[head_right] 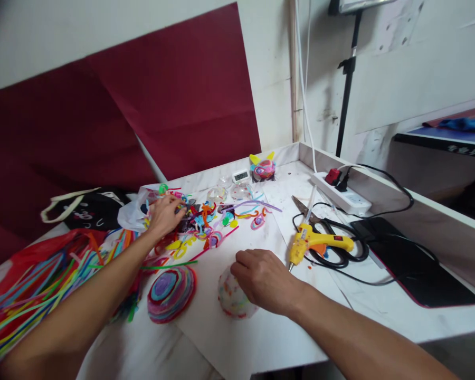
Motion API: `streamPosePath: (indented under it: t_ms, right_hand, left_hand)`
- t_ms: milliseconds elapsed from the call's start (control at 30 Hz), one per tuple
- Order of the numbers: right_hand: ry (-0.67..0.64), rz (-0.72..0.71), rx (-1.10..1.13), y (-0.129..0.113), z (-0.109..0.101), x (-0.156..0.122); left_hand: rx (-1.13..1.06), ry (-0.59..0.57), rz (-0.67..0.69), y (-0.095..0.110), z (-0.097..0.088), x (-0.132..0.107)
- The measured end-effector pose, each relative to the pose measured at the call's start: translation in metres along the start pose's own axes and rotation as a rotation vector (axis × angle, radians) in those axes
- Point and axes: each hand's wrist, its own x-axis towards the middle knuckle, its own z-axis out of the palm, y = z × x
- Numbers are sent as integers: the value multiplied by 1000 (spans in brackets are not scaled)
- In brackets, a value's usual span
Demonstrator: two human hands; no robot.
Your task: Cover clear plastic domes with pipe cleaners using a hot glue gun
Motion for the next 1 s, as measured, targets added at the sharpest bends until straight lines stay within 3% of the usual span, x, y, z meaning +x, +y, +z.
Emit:
streamPosePath:
  t_ms: [133,300,533,733,833,1000]
  right_hand:
    - [16,2,-9,1,-1,0]
    - [20,12,-22,2,-2,1]
    - [21,5,-25,1,-3,2]
    - [35,8,-32,2,-3,2]
    - [97,36,5,3,-4,1]
    - [344,137,129,4,-11,1]
  left_hand:
    - [6,-55,87,24,-3,8]
    - [7,-149,116,31,1,14]
    - [-203,-143,-20,18,-9,26]
    - [-597,-34,-178,15,-33,36]
    - [-868,-50,-167,32,-44,24]
    - [-1215,-279,-55,79,-62,-27]
